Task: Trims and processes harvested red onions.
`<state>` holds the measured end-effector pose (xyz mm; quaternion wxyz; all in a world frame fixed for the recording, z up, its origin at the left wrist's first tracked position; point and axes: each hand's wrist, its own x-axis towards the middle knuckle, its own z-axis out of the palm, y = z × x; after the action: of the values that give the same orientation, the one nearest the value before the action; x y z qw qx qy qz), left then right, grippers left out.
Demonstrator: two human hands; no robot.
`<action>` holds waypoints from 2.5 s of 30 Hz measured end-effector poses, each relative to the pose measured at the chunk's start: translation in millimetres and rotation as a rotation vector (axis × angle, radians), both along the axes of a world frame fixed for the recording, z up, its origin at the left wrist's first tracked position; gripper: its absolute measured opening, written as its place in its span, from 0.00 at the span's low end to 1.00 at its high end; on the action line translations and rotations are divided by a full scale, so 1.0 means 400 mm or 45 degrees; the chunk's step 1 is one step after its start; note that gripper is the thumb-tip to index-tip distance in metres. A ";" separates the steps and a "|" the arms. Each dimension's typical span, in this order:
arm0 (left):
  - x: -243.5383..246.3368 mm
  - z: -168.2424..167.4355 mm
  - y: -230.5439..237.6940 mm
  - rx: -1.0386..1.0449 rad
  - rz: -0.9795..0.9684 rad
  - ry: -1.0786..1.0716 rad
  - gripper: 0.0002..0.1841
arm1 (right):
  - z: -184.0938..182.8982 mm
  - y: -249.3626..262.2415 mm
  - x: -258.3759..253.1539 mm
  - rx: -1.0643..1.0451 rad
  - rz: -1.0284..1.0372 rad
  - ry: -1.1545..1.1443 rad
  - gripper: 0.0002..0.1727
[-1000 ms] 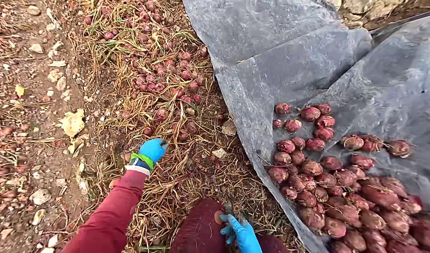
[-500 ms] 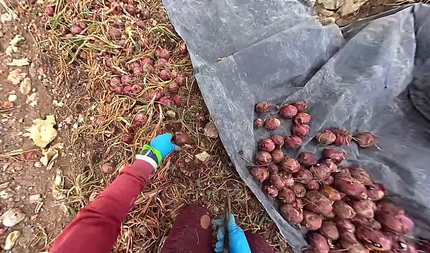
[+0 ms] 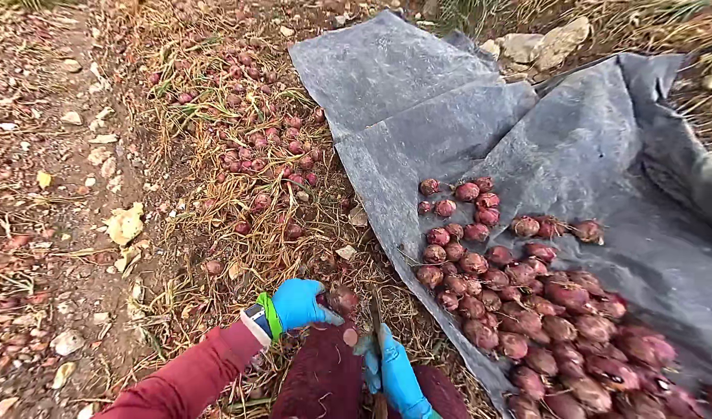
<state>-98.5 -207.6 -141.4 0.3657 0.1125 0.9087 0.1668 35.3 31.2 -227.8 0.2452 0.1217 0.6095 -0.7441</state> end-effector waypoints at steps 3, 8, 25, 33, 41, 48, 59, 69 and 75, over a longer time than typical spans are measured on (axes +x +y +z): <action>0.062 0.052 0.057 0.131 -0.120 0.032 0.29 | 0.003 0.008 0.024 0.146 0.201 -0.024 0.51; 0.067 0.057 0.137 0.127 -0.362 -0.067 0.23 | 0.050 0.054 -0.031 0.315 0.174 0.173 0.53; -0.467 -0.506 -0.132 -0.401 0.864 0.085 0.28 | -0.149 0.060 -0.064 0.179 -0.099 -0.594 0.23; -0.266 -0.206 -0.121 0.146 0.540 0.331 0.18 | -0.142 0.012 -0.098 -0.029 -0.165 -0.524 0.46; 0.000 -0.038 0.002 0.263 -0.062 0.082 0.31 | 0.037 -0.076 -0.128 0.126 -0.009 0.212 0.52; 0.020 -0.066 -0.028 0.244 0.266 0.220 0.29 | 0.051 0.006 -0.067 0.325 0.056 0.022 0.45; -0.147 -0.205 0.072 -0.257 0.133 0.262 0.22 | -0.001 0.166 -0.227 0.360 -0.324 0.026 0.55; -0.036 -0.451 0.146 -0.101 0.514 -0.457 0.39 | -0.156 0.117 -0.079 0.087 -0.287 -0.486 0.57; -0.018 -0.117 0.154 0.310 0.070 -0.333 0.39 | -0.102 0.060 -0.050 -0.137 -0.076 -0.063 0.53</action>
<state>-105.5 -145.8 -188.1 0.4598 0.1087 0.8292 0.2988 15.3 55.1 -268.8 0.2441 0.1449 0.5585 -0.7794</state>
